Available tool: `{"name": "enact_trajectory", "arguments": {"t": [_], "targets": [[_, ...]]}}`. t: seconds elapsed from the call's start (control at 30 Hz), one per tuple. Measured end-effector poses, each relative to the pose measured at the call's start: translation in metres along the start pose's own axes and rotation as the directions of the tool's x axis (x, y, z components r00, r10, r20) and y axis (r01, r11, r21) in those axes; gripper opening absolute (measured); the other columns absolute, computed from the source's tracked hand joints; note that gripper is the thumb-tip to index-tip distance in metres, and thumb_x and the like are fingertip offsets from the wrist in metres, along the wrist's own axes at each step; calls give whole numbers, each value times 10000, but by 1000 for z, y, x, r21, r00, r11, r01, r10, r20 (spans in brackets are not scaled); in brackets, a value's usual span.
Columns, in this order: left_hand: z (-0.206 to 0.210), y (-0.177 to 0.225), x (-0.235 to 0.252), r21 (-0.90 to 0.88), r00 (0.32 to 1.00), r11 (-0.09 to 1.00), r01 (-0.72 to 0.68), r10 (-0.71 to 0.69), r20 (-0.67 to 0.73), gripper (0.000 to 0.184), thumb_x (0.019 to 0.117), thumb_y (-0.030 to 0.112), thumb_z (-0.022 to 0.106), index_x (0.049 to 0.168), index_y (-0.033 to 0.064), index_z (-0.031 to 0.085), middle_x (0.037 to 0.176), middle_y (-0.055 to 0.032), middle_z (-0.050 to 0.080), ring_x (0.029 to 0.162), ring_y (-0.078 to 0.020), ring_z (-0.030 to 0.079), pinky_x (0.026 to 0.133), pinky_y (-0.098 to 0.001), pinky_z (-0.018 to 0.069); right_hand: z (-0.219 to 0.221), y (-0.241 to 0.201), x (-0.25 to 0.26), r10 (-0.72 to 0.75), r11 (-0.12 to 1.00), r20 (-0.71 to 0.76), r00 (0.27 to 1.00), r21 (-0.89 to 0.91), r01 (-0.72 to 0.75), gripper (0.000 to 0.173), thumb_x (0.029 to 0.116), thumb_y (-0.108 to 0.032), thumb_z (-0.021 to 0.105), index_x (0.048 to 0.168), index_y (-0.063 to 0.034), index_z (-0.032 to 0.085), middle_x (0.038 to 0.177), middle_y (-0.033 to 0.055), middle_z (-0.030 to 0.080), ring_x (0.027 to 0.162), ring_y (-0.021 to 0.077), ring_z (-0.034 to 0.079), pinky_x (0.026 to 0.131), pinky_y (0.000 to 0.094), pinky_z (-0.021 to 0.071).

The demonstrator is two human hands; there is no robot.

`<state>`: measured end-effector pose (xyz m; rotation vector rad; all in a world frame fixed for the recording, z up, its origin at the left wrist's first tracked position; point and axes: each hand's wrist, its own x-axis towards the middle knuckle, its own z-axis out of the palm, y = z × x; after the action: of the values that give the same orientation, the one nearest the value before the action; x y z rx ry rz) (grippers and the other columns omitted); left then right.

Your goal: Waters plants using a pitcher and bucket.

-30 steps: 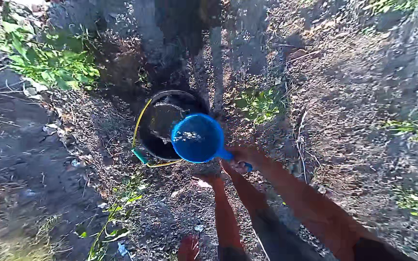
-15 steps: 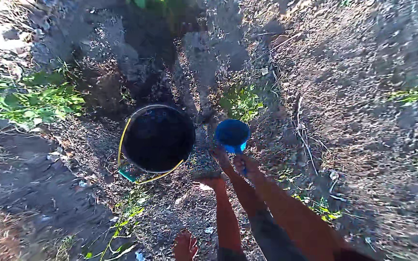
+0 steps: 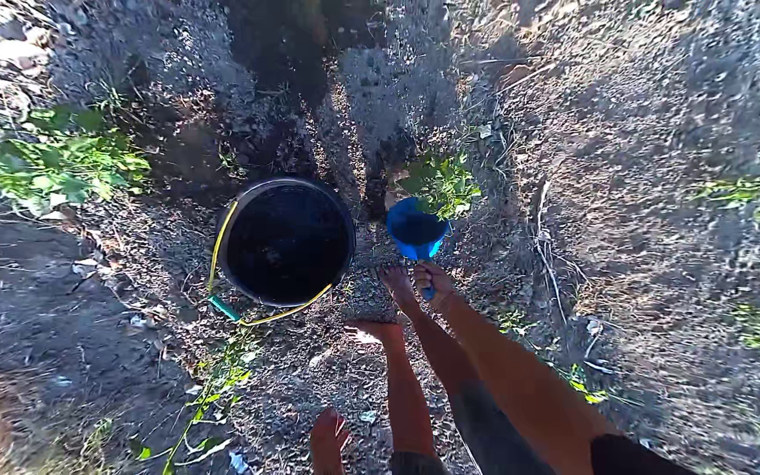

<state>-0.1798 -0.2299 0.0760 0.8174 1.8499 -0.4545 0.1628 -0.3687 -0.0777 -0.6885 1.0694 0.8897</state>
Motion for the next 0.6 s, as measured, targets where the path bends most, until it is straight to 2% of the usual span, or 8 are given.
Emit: {"name": "enact_trajectory", "arguments": {"t": [0.1, 0.2, 0.27, 0.37, 0.47, 0.5, 0.6], "targets": [[4, 27, 23, -152, 998, 987, -56, 50, -42, 491, 1094, 252, 475, 1495, -22, 404, 1433, -291, 503, 1172, -389, 603, 903, -546, 539, 5, 2, -2, -28, 992, -46, 999, -122, 22, 210, 1108, -133, 325, 957, -111, 468, 560, -49, 474, 395, 4, 461, 368, 129, 410], [7, 70, 49, -337, 996, 937, -92, 80, -50, 583, 1095, 353, 455, 1600, 115, 286, 1622, -210, 314, 1314, -420, 516, 943, -596, 514, 16, 5, -6, -75, 974, -152, 986, -224, 40, 104, 1088, -82, 383, 1016, -95, 457, 574, -40, 458, 407, 10, 450, 375, 136, 402], [10, 106, 67, -414, 993, 903, -118, 102, -59, 613, 1096, 415, 432, 1618, 163, 234, 1649, -185, 269, 1334, -414, 503, 956, -589, 513, 23, 8, -7, -132, 959, -227, 965, -276, 66, 70, 1076, -68, 420, 1026, -78, 468, 588, -28, 455, 412, 22, 445, 380, 148, 405], [13, 160, 88, -514, 985, 841, -172, 142, -98, 614, 1106, 435, 380, 1624, 166, 188, 1667, -183, 224, 1369, -407, 477, 989, -576, 503, 31, 15, -6, -236, 925, -342, 910, -367, 102, 15, 1056, -48, 466, 1058, -40, 478, 615, -8, 451, 429, 50, 443, 396, 182, 423], [14, 204, 105, -580, 971, 778, -240, 184, -155, 595, 1110, 393, 393, 1615, 147, 198, 1651, -177, 261, 1373, -371, 480, 1011, -544, 496, 32, 23, -16, -286, 914, -395, 873, -386, 125, 36, 1058, -61, 474, 1080, -34, 483, 623, -5, 438, 435, 60, 430, 409, 193, 424], [13, 215, 111, -597, 966, 759, -260, 200, -166, 570, 1110, 363, 396, 1600, 130, 222, 1621, -183, 302, 1349, -361, 494, 1003, -538, 499, 29, 26, -26, -266, 924, -383, 885, -364, 121, 46, 1070, -79, 450, 1031, -59, 463, 605, -20, 430, 422, 43, 424, 400, 177, 419], [8, 237, 124, -564, 943, 757, -329, 233, -237, 548, 1083, 251, 486, 1560, 52, 302, 1500, -216, 451, 1222, -329, 585, 939, -496, 536, 9, 32, -80, -62, 987, -254, 965, -158, 22, 302, 1108, -211, 347, 847, -137, 479, 545, -66, 460, 390, -6, 433, 376, 124, 393]]}}
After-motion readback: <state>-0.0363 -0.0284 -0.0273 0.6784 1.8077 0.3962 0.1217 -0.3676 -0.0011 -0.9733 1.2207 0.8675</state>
